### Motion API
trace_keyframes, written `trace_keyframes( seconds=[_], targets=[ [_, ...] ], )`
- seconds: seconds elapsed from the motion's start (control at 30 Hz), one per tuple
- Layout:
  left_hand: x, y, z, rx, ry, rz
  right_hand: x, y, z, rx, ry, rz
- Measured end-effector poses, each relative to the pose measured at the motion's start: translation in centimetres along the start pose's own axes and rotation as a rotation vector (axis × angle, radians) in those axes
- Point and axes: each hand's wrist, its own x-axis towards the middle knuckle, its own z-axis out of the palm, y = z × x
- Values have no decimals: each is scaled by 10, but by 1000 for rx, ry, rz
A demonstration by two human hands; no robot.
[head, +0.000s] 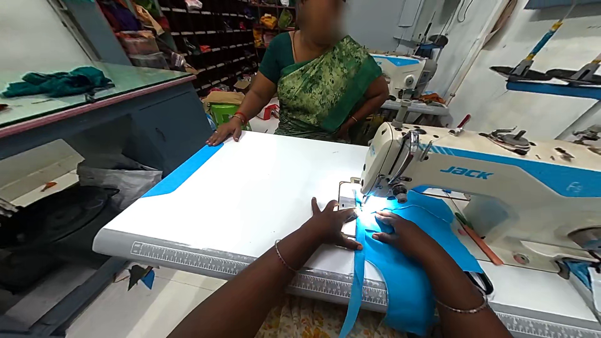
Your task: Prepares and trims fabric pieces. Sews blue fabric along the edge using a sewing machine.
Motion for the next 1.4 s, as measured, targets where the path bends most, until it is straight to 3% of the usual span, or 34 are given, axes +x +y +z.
trace_keyframes(
  seconds=[0.4, 0.6, 0.77, 0.97, 1.17, 1.4],
  targets=[
    [12, -17, 5, -89, 58, 49, 23, 17, -8, 59, -31, -58],
    [12, -22, 11, -102, 146, 167, -7, -20, 12, -60, 304, -66],
    [9, -20, 9, -107, 142, 185, -20, -34, 38, -45, 257, 3],
    [5, -18, 7, -113, 89, 147, -19, -32, 32, -46, 212, 119],
    [7, -17, 8, -111, 75, 126, -14, -19, 35, -17, 297, 66],
    [5, -15, 10, -77, 89, 134, -27, -38, 21, -182, 154, 170]
  ],
)
